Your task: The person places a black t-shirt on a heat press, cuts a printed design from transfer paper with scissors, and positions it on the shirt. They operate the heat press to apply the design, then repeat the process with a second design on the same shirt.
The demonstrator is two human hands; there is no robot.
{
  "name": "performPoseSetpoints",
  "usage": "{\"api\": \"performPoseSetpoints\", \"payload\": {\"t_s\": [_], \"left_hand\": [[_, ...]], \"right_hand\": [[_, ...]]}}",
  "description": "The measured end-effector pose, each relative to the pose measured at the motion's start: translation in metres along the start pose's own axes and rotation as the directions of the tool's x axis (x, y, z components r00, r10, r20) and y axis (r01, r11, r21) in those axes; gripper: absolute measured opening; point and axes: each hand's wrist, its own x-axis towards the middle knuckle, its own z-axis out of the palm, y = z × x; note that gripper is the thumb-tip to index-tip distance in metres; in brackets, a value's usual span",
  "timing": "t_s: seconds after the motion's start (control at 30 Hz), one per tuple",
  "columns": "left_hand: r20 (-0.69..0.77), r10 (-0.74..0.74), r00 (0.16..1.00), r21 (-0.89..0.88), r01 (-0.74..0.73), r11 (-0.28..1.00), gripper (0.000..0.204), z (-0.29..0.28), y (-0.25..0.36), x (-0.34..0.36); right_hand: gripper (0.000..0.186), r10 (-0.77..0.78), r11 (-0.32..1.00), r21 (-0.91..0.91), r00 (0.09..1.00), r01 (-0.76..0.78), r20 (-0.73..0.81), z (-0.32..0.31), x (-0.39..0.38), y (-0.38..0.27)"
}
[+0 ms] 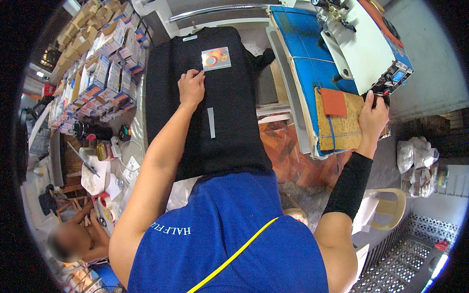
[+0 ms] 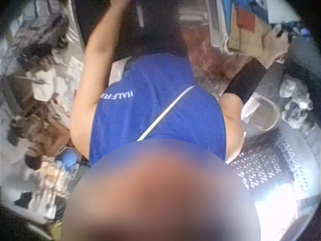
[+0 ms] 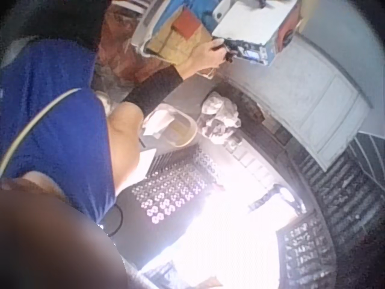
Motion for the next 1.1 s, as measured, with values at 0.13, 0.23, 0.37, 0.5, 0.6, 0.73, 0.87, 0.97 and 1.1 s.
{"api": "performPoseSetpoints", "payload": {"t_s": [0.13,0.23,0.37,0.5,0.6,0.73,0.87,0.97,1.1], "left_hand": [[-0.009,0.016,1.000,0.023,-0.015,1.000,0.023,0.000,0.000,0.000],[0.004,-0.005,1.000,0.023,0.005,1.000,0.025,0.001,-0.001,-0.001],[-0.020,-0.022,1.000,0.064,0.024,0.998,0.027,0.004,-0.001,-0.002],[0.040,-0.044,0.998,0.082,0.040,0.996,0.030,0.003,-0.001,0.000],[0.030,-0.022,0.999,0.066,0.020,0.998,0.029,0.001,-0.001,-0.001],[0.028,-0.019,0.999,0.070,0.017,0.997,0.029,0.004,-0.003,-0.004],[-0.041,-0.003,0.999,0.039,0.005,0.999,0.026,0.003,-0.001,0.002],[-0.084,0.074,0.994,-0.142,-0.085,0.986,0.022,-0.019,0.012,-0.008],[0.173,0.240,0.955,-0.360,-0.166,0.918,0.025,-0.081,0.038,-0.075]], "right_hand": [[0.040,0.006,1.000,-0.011,1.000,-0.006,0.005,0.005,0.000,0.003],[0.038,-0.006,0.999,0.034,1.000,0.006,-0.004,0.009,-0.003,0.005],[0.037,-0.031,0.997,0.068,0.999,0.032,-0.010,0.014,-0.007,0.004],[0.036,-0.037,0.996,0.076,0.999,0.037,-0.005,0.012,-0.010,0.000],[0.035,-0.036,0.992,0.117,0.999,0.035,0.010,0.011,-0.011,-0.003],[0.034,-0.061,0.991,0.117,0.998,0.062,-0.013,0.010,-0.012,-0.005],[0.035,-0.073,0.990,0.122,0.997,0.073,-0.006,0.007,-0.014,-0.010],[0.038,-0.052,0.990,0.134,0.998,0.048,0.023,0.000,-0.016,-0.018],[0.042,-0.009,0.992,0.129,0.999,0.002,0.052,-0.008,-0.020,-0.035]]}}
